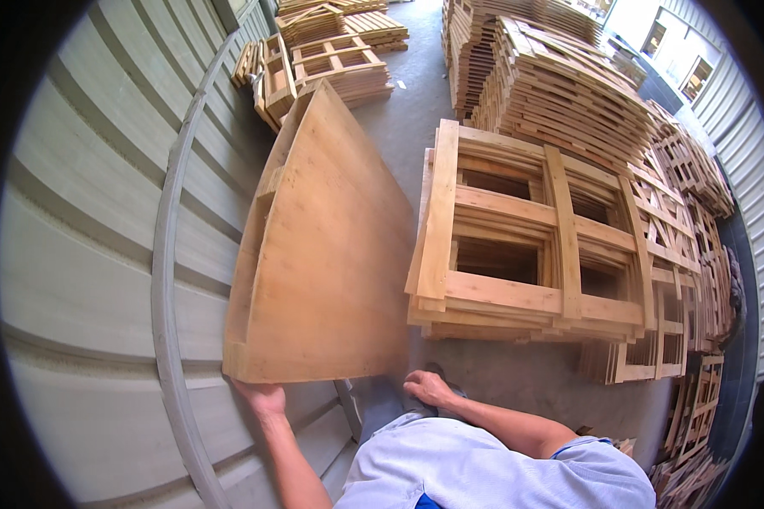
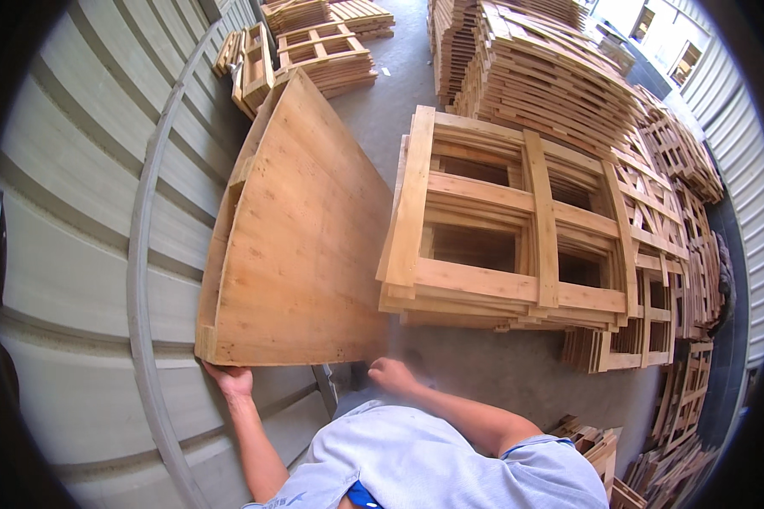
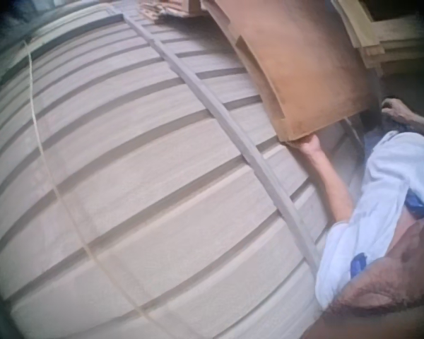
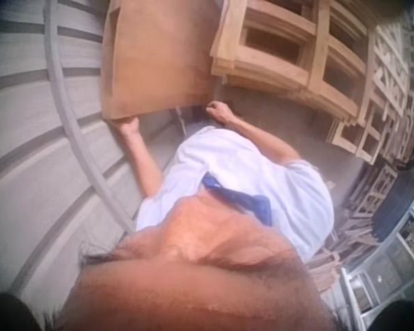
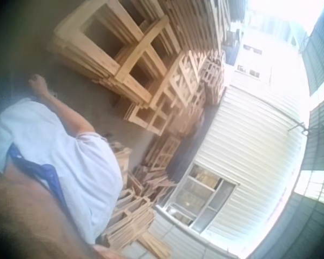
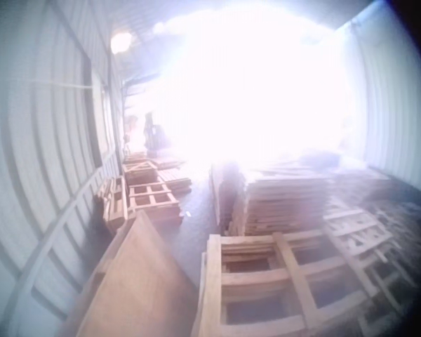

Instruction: The person repeatedly picks up wooden pallets and pallet frames from various piles and stacks them in different locations within a warehouse. The person moves pallets by hand, repositions them, and organizes them into neat stacks.

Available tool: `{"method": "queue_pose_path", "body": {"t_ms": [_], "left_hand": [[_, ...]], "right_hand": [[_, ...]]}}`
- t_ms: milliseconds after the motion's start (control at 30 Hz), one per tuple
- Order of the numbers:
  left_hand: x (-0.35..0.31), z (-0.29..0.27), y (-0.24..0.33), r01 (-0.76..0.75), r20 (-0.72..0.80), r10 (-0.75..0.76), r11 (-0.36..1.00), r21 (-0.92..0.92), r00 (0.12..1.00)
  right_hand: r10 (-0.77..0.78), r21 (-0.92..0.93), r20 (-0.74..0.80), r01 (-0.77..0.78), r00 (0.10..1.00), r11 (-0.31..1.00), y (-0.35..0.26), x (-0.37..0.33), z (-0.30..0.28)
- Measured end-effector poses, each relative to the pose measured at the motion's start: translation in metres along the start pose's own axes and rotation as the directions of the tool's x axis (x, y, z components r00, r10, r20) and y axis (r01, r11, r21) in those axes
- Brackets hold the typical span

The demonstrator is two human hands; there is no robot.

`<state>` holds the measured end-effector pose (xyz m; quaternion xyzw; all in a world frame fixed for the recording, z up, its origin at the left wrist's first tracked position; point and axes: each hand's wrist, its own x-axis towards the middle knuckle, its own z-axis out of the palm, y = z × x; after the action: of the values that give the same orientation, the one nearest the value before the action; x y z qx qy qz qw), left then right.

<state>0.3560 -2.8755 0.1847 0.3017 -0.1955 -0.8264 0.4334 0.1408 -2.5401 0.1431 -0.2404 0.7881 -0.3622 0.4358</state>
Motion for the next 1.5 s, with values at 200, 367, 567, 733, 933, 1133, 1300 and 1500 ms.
{"method": "queue_pose_path", "body": {"t_ms": [200,367,567,733,933,1133,1300,1500], "left_hand": [[-0.015,0.002,-0.011,0.036,0.0,-0.036,0.999,-0.032,0.999],[-0.049,0.03,-0.04,0.082,-0.015,-0.082,0.997,-0.001,0.997],[-0.077,0.108,-0.079,0.045,0.061,-0.053,0.992,0.116,0.997],[-0.076,0.175,-0.091,0.18,0.076,-0.187,0.979,0.092,0.979],[-0.045,0.234,-0.072,0.064,0.104,-0.082,0.984,0.168,0.991],[-0.01,0.289,-0.073,0.168,0.087,-0.184,0.972,0.165,0.979],[0.022,0.351,-0.07,0.158,0.215,-0.193,0.973,0.17,0.957],[0.076,0.441,-0.068,0.184,0.44,-0.275,0.954,0.238,0.855]], "right_hand": [[-0.057,-0.103,0.075,0.065,0.996,0.993,-0.005,0.017,0.024],[-0.005,-0.173,0.078,0.018,0.997,0.985,-0.016,0.038,0.034],[-0.209,-0.353,0.029,0.205,0.978,0.913,-0.063,0.049,0.037],[-0.394,-0.364,-0.187,0.309,0.9,0.878,-0.111,0.046,0.019],[-0.512,-0.338,-0.405,0.396,0.757,0.854,-0.148,0.06,0.003],[-0.56,-0.436,-0.618,0.353,0.551,0.828,-0.178,0.114,0.004],[-0.536,-0.404,-0.704,0.358,0.467,0.842,-0.199,0.158,-0.038],[-0.52,-0.362,-0.769,0.416,0.372,0.834,-0.254,0.193,-0.106]]}}
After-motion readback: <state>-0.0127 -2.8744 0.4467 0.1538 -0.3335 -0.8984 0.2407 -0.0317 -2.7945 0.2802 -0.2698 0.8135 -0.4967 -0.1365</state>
